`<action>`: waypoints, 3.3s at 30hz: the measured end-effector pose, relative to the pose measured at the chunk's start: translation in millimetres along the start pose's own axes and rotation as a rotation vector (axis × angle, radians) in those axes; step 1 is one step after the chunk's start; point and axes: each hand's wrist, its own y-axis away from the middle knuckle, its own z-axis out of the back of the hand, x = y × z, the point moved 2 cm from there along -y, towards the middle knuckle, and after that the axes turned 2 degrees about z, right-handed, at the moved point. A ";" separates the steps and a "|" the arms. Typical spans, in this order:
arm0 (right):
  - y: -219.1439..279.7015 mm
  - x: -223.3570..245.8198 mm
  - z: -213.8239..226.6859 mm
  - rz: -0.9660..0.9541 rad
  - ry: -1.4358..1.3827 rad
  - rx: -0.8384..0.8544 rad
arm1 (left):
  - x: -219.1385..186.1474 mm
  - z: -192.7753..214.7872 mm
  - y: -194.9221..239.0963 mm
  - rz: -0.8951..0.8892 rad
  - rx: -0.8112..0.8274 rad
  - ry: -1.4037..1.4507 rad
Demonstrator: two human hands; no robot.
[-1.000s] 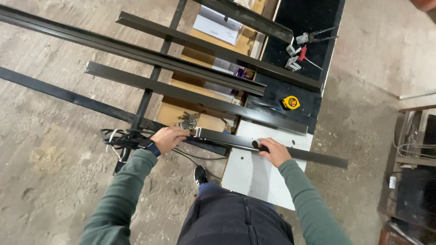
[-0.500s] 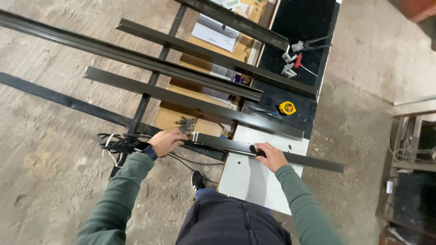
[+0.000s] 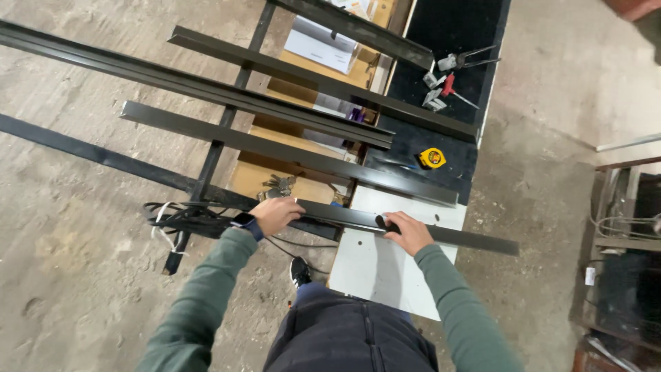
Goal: Joining and aligning black metal profiles using hand tools.
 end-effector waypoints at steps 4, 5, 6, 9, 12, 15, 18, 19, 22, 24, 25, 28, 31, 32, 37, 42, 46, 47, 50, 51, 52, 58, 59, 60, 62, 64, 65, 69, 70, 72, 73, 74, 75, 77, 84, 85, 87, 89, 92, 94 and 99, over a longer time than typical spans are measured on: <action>0.9 -0.2 -3.7 0.052 -0.040 -0.095 | 26.4 37.4 46.8 0.034 0.013 0.014; 2.8 -0.6 -4.0 0.093 -0.052 -0.089 | 32.2 36.9 52.1 0.057 -0.053 0.015; 2.9 -3.0 -4.4 0.135 -0.063 -0.082 | 41.3 36.5 55.4 0.081 -0.118 0.019; 2.3 1.5 -1.6 0.167 -0.045 -0.080 | 30.5 34.2 48.6 0.123 -0.137 0.030; 3.0 2.8 -2.3 0.120 -0.031 -0.082 | 48.2 2.6 37.6 0.177 -0.015 0.028; 2.9 -3.5 -6.8 0.154 -0.008 -0.068 | 26.6 -4.4 15.4 0.122 0.003 0.047; 2.3 -3.5 -8.2 0.131 0.003 -0.065 | 25.1 -9.1 5.3 0.101 0.074 0.036; 2.8 -2.8 -6.9 0.126 0.009 -0.069 | 24.2 3.7 11.1 0.093 0.072 0.039; 3.1 -2.3 -6.6 0.118 -0.013 -0.099 | 30.6 27.2 26.7 0.213 0.169 -0.048; 4.6 -2.5 -8.2 0.132 -0.007 -0.118 | 39.0 27.8 32.9 0.267 0.167 -0.144; 6.1 -2.9 -8.8 0.124 -0.011 -0.111 | 37.6 20.6 35.2 0.268 0.176 -0.139; 2.1 -6.2 -9.0 0.112 0.008 -0.070 | 35.7 10.6 26.0 0.182 0.067 -0.130; 3.4 -6.6 -12.3 0.113 -0.005 -0.077 | 31.4 7.0 21.1 0.220 0.084 -0.073; 2.9 -7.6 -14.5 0.113 0.011 -0.060 | 32.4 5.4 23.3 0.239 0.110 -0.065; 3.9 -3.7 -8.6 0.110 0.000 -0.085 | 24.9 11.8 18.4 0.223 0.099 -0.074; 5.4 -3.3 -6.5 0.115 -0.005 -0.087 | -26.0 20.2 1.6 0.137 0.086 -0.362; 9.3 -3.4 -7.5 0.130 -0.001 -0.107 | -89.3 -26.2 -39.5 -0.081 -0.011 -0.409; 12.4 -1.1 -7.2 0.114 -0.024 -0.128 | -103.0 -31.6 -47.4 -0.111 -0.065 -0.377; 29.9 -15.7 0.1 0.126 0.002 -0.265 | -97.9 -49.7 -58.9 -0.103 -0.069 -0.367; 40.9 -24.5 2.4 0.130 0.047 -0.373 | -89.3 -58.8 -58.4 -0.075 -0.001 -0.370; 55.3 -42.3 5.9 0.146 0.045 -0.375 | -83.0 -55.3 -55.5 -0.065 -0.009 -0.380; 91.1 -79.0 27.8 -0.074 0.027 -0.076 | -51.7 -27.9 -53.3 0.075 0.260 -0.105; 87.4 -76.8 27.4 0.001 -0.024 -0.072 | -58.9 -13.1 -56.2 0.205 0.328 -0.121; 84.1 -75.0 27.1 0.076 -0.075 -0.066 | -66.7 1.4 -58.5 0.336 0.396 -0.136; 65.1 -79.5 17.2 0.081 -0.092 -0.086 | -62.1 2.3 -67.7 0.360 0.385 -0.213; 58.3 -77.5 9.7 0.069 -0.124 -0.085 | -68.1 -12.9 -70.3 0.389 0.402 -0.277; 57.3 -73.6 9.8 0.082 -0.154 -0.113 | -77.4 -24.0 -73.0 0.298 0.294 -0.330; 64.1 -64.3 36.0 0.235 -0.263 -0.181 | -165.6 -69.8 -96.1 0.020 0.033 -0.332; 75.1 -78.2 46.8 0.238 -0.270 -0.168 | -189.4 -90.1 -101.1 0.033 0.038 -0.328; 68.1 -116.7 84.8 0.154 -0.351 -0.220 | -232.6 -121.5 -130.8 -0.064 0.020 -0.278; 53.3 -151.6 109.0 0.196 -0.348 -0.193 | -247.6 -133.1 -141.0 -0.022 -0.005 -0.283; 36.1 -188.1 135.3 0.193 -0.328 -0.324 | -263.1 -145.7 -153.1 -0.033 -0.057 -0.216; 20.0 -223.0 156.5 0.188 -0.317 -0.447 | -279.8 -161.5 -161.1 -0.040 -0.106 -0.149; -42.0 -277.1 203.3 0.225 -0.230 -0.472 | -297.5 -178.3 -178.6 0.069 -0.178 -0.125; -274.2 -387.8 248.1 0.401 0.168 -0.490 | -309.9 -184.5 -200.4 0.331 -0.232 -0.138; -300.1 -395.5 249.2 0.438 0.154 -0.472 | -312.8 -184.5 -201.3 0.370 -0.247 -0.143; -353.6 -404.0 243.0 0.509 0.229 -0.529 | -315.3 -180.8 -198.8 0.315 -0.268 -0.133; -387.2 -396.2 243.7 0.525 0.300 -0.506 | -313.1 -184.6 -199.6 0.314 -0.277 -0.162; -409.2 -386.3 241.0 0.545 0.441 -0.458 | -310.7 -190.5 -198.5 0.285 -0.294 -0.187; -406.6 -381.5 246.7 0.559 0.495 -0.422 | -307.1 -185.4 -196.4 0.275 -0.301 -0.186; -386.4 -382.0 273.8 0.589 0.767 -0.287 | -305.4 -191.3 -193.4 0.268 -0.299 -0.204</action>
